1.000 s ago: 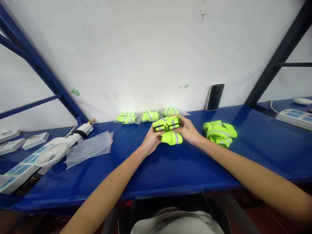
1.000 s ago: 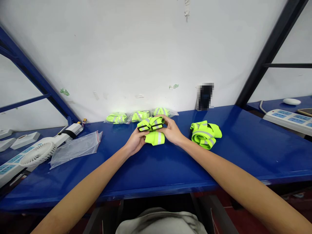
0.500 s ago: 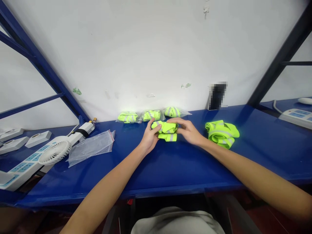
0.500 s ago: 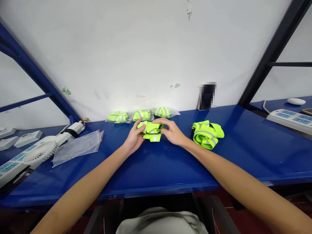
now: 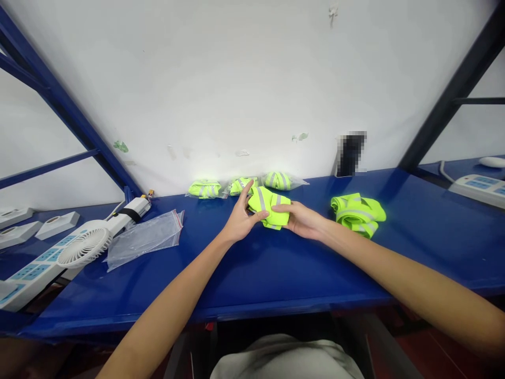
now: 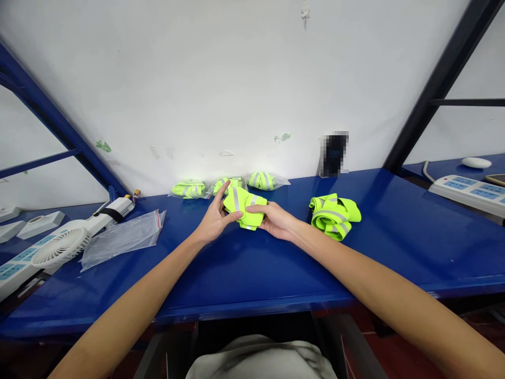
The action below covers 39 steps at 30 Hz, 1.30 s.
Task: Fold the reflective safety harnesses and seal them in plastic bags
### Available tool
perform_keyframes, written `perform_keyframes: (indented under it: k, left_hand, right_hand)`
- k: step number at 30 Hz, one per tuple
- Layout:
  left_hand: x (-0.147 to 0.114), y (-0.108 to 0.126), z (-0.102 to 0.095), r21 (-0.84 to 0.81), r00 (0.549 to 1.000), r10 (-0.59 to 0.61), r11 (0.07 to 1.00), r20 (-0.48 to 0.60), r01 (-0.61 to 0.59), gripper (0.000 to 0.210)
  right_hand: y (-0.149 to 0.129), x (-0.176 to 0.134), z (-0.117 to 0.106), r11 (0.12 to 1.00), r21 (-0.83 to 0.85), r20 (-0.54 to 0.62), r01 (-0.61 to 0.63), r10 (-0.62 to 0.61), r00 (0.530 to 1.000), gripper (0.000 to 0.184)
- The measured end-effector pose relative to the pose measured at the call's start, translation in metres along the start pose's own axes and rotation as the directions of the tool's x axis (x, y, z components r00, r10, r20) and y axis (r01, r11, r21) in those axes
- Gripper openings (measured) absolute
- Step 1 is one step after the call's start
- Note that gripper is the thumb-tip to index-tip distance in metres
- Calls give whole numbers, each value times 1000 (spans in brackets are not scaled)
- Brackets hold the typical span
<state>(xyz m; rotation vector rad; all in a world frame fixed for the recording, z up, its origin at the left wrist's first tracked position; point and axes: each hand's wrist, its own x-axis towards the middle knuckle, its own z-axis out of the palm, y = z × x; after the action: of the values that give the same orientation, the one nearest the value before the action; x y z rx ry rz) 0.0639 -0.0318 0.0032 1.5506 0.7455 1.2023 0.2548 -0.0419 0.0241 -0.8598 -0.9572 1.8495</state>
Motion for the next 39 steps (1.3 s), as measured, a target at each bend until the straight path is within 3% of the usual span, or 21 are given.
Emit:
perform_keyframes:
  k: [3, 8, 10, 14, 21, 26, 29, 33, 39]
  left_hand:
    - [0, -5, 2, -78, 999, -23, 997, -34, 21, 106]
    - [0, -9, 11, -147, 980, -74, 988, -186, 47, 109]
    - [1, -7, 12, -104, 979, -140, 987, -146, 126, 96]
    - [0, -3, 10, 102, 969, -240, 967, 48, 235, 53]
    - [-1, -4, 14, 233, 984, -153, 964, 90, 129, 61]
    - [-6, -8, 14, 338, 997, -59, 940, 53, 37, 50]
    - [-6, -8, 15, 368, 1000, -14, 930, 18, 6, 46]
    - [-6, -2, 24, 318, 990, -81, 941, -112, 113, 43]
    - [-6, -10, 30, 292, 962, -148, 933, -231, 213, 36]
  right_hand:
    - [7, 2, 2, 1000, 24, -34, 8, -7, 999, 27]
    - [10, 5, 2, 995, 41, -89, 91, -87, 992, 22]
    - [6, 4, 2, 991, 59, -95, 119, -113, 989, 20]
    - [0, 2, 2, 978, 105, -70, 180, -174, 982, 16]
    - [4, 3, 2, 978, 98, -7, 186, -186, 982, 14]
    - [0, 2, 3, 972, 57, -83, 226, -221, 972, 27]
    - [0, 1, 2, 944, -52, -97, 325, -329, 940, 41]
    - [6, 3, 2, 827, -256, -62, 501, -531, 845, 54]
    - [14, 6, 2, 679, -524, -89, 515, -644, 760, 54]
